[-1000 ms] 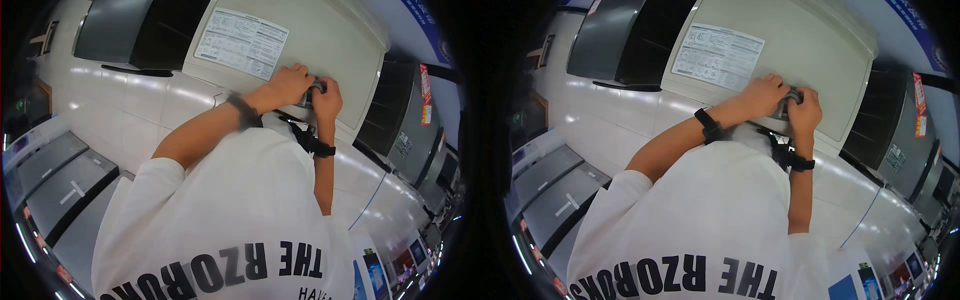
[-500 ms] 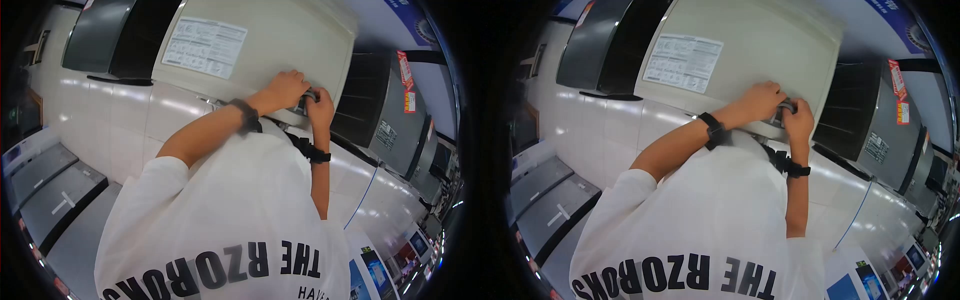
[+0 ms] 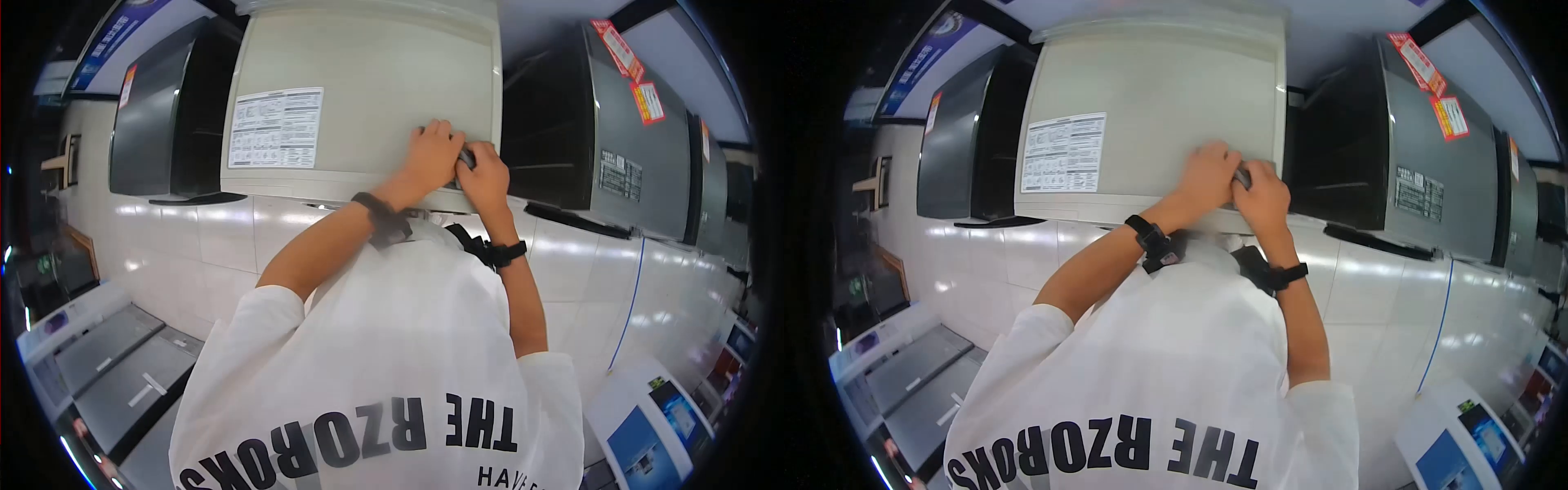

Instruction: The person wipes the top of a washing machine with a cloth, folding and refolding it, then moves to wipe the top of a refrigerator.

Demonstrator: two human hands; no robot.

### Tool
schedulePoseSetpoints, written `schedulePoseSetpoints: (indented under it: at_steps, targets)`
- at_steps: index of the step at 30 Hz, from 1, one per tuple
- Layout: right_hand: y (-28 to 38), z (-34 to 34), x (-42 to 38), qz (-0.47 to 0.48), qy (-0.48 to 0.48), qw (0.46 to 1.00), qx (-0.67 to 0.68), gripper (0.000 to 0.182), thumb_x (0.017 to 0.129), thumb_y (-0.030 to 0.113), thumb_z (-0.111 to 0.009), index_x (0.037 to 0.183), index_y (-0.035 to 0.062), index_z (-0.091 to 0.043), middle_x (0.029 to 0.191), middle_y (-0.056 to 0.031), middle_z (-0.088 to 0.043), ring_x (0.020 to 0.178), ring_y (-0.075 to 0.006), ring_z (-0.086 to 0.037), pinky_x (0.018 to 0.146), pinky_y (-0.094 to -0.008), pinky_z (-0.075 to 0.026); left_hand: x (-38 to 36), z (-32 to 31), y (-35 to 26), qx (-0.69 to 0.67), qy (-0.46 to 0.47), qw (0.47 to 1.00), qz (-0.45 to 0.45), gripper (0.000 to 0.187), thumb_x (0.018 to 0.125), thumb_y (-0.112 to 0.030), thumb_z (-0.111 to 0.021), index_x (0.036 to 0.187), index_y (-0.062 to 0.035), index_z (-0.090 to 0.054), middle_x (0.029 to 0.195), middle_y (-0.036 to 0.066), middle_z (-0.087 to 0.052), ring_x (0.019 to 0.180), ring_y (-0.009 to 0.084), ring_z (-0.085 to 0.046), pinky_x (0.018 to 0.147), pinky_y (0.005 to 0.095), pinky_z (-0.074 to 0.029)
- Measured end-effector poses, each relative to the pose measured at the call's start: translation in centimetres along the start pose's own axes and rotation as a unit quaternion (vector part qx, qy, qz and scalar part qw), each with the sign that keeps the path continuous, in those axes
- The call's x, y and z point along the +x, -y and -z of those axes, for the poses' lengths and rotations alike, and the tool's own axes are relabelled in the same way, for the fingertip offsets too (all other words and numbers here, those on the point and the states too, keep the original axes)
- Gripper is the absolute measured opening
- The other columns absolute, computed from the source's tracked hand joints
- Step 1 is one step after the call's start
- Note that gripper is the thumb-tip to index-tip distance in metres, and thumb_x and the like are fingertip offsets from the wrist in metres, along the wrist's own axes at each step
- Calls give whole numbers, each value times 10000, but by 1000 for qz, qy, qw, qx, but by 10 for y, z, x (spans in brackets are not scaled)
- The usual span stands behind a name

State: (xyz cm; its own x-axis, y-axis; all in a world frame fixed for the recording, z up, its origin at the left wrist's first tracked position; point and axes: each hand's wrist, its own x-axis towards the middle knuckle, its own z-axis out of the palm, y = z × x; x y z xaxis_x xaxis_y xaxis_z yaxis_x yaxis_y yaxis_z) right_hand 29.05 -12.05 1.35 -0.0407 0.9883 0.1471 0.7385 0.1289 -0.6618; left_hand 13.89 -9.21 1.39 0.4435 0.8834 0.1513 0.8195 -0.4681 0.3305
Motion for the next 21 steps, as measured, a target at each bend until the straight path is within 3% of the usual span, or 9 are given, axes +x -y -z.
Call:
schedulePoseSetpoints:
  at_steps: [3, 7, 16, 20, 21]
  targets:
    - [-4, -3, -5, 30, -5, 999, -12, 243, 793, 204, -692, 1018, 117, -658, 988, -99, -658, 836, -366, -665, 702, -461, -548, -2, 0, -4, 20, 1, 1000, 6, 365, 722, -183, -727, 1075, -125, -650, 1046, 99, -587, 1071, 324, -578, 828, 487, -472]
    - [-1, 3, -9, 42, 4, 999, -10, 254, 775, 154, -698, 1021, 94, -675, 970, -104, -650, 808, -351, -661, 703, -438, -541, -11, -3, -8, -9, -64, 998, 24, 347, 705, -114, -722, 1046, -110, -660, 1006, 79, -573, 1025, 307, -571, 871, 477, -453]
    - [-1, -2, -21, 70, -4, 997, -10, 348, 728, 114, -735, 1072, 96, -685, 1021, -69, -627, 950, -301, -645, 762, -415, -553, -23, -6, -1, -104, -121, 987, 13, 450, 665, -2, -678, 1107, -84, -688, 1102, 100, -621, 1052, 333, -587, 843, 465, -495]
    - [1, -5, -25, 80, -8, 996, -38, 385, 707, 99, -739, 1088, 83, -684, 1030, -68, -626, 973, -299, -638, 791, -407, -553, -40, 1, 17, -162, -96, 982, -6, 507, 648, 60, -655, 1139, -66, -683, 1131, 105, -627, 1084, 341, -586, 890, 451, -510]
    - [3, -6, -25, 84, -5, 995, -48, 390, 691, 88, -730, 1079, 85, -686, 1039, -65, -624, 992, -298, -633, 801, -406, -553, -45, 6, 21, -201, -70, 977, 11, 521, 651, 95, -621, 1145, -60, -679, 1184, 112, -630, 1134, 355, -577, 959, 459, -495]
